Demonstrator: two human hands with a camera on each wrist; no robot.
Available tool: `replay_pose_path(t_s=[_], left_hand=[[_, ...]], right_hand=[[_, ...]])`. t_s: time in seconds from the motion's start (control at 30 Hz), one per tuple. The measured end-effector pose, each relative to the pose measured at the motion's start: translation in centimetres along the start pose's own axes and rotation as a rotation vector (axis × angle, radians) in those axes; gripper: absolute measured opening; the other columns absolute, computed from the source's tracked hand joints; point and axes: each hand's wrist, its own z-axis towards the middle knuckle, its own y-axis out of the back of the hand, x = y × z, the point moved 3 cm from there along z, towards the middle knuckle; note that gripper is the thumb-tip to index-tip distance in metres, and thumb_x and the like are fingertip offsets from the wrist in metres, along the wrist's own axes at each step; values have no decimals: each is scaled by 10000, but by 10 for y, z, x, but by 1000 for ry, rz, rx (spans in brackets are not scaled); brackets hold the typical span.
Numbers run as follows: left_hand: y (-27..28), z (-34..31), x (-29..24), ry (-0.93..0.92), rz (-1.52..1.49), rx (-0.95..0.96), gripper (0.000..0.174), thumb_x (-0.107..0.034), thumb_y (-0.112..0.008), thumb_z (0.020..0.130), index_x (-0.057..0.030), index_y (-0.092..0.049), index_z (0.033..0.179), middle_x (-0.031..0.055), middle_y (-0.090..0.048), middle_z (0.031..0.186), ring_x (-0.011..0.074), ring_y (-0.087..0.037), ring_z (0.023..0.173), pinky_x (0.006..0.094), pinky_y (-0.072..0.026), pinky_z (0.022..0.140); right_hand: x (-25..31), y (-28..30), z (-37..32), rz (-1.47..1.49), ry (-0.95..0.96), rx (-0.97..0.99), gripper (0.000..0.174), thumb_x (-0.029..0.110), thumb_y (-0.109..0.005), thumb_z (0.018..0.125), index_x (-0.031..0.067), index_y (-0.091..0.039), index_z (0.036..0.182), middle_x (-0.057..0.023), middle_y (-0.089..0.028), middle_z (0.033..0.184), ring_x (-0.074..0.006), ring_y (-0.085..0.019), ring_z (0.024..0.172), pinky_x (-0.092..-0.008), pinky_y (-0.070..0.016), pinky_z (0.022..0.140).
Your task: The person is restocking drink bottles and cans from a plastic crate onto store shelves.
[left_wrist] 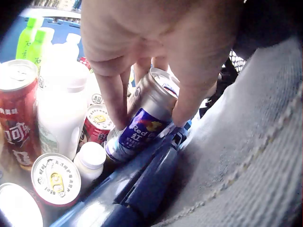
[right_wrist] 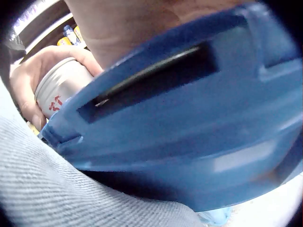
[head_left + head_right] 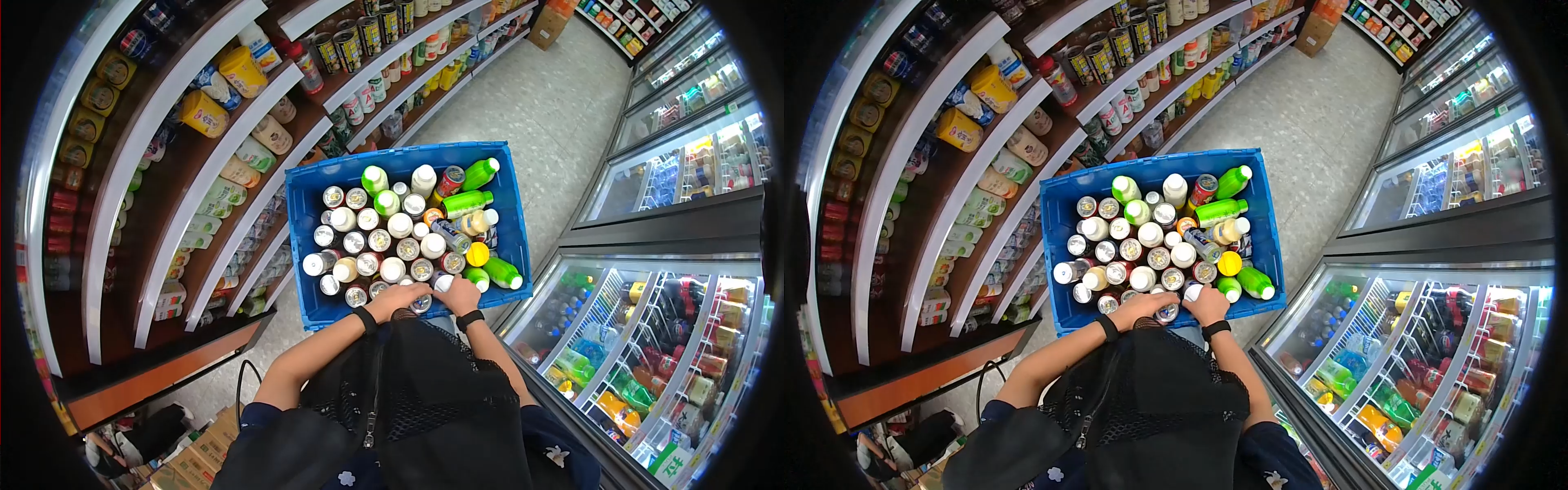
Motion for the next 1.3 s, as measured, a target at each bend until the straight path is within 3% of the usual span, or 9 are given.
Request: replay_pose_path(t_s=[0.23, 0.33, 0.4, 0.43, 0.7, 0.77, 0.83, 1.1, 1.3], left_hand=[[4, -2, -3, -117, -43, -48, 628, -360, -681, 800, -103, -470, 1333, 166, -517, 1373, 395, -513, 1231, 451, -456, 981], [1, 2, -2, -13, -103, -23, 654, -338, -703, 806, -66, -453, 1347, 191, -516, 1363, 392, -513, 1229, 450, -444, 994], [-7, 4, 18, 225, -95, -230, 681, -325, -712, 823, -10, -430, 1357, 224, -513, 1347, 401, -524, 1202, 448, -438, 995], [-6, 5, 16, 180, -25, -353, 696, -348, -706, 834, 27, -428, 1350, 255, -555, 1269, 406, -565, 1127, 448, -460, 957], [-12, -2, 9, 351, 25, -365, 687, -365, -735, 793, 22, -484, 1302, 248, -635, 1113, 404, -619, 1014, 460, -494, 865], [-6, -7, 4, 343, -1, -351, 668, -363, -744, 775, -1, -507, 1285, 240, -654, 1048, 408, -630, 971, 462, -498, 844], [0, -15, -3, 310, 7, -367, 651, -350, -753, 764, -12, -521, 1270, 239, -657, 1029, 408, -633, 955, 456, -501, 840], [27, -64, -37, 348, 15, -421, 605, -264, -812, 718, -40, -554, 1217, 184, -647, 1094, 368, -633, 981, 425, -497, 848], [27, -75, -39, 300, 58, -432, 599, -232, -818, 698, -51, -557, 1205, 168, -658, 1064, 369, -636, 965, 422, -507, 824]], right_hand=[[-9, 2, -2, 72, 127, 5, 563, 435, -795, 678, 36, -627, 1037, -163, -675, 948, -327, -674, 860, -438, -550, 718], [-13, 5, -5, 127, 194, -10, 516, 375, -774, 712, 55, -616, 1085, -157, -657, 1000, -334, -657, 912, -443, -540, 756], [-13, 4, -8, 139, 191, -3, 500, 352, -765, 723, 65, -612, 1102, -152, -652, 1013, -338, -651, 927, -446, -535, 768], [-14, 5, -11, 132, 223, -36, 479, 338, -756, 735, 61, -615, 1099, -151, -652, 1004, -339, -651, 918, -446, -535, 761], [-4, 0, -29, 195, 265, -128, 404, 289, -707, 787, 49, -626, 1101, -154, -652, 1047, -348, -614, 989, -440, -500, 837], [0, 3, -28, 259, 396, -346, 343, 234, -709, 757, 48, -630, 1033, -131, -649, 979, -342, -596, 953, -447, -480, 831], [7, 5, -23, 239, 451, -354, 349, 230, -709, 754, 54, -631, 1045, -126, -647, 990, -335, -589, 967, -444, -473, 835], [57, -20, 9, -179, 386, 31, 840, 324, -828, 681, 125, -429, 1393, -129, -569, 1188, -305, -575, 1079, -473, -450, 937], [56, -29, 28, -254, 394, 60, 901, 358, -877, 617, 134, -423, 1363, -149, -571, 1179, -324, -588, 1087, -470, -480, 906]])
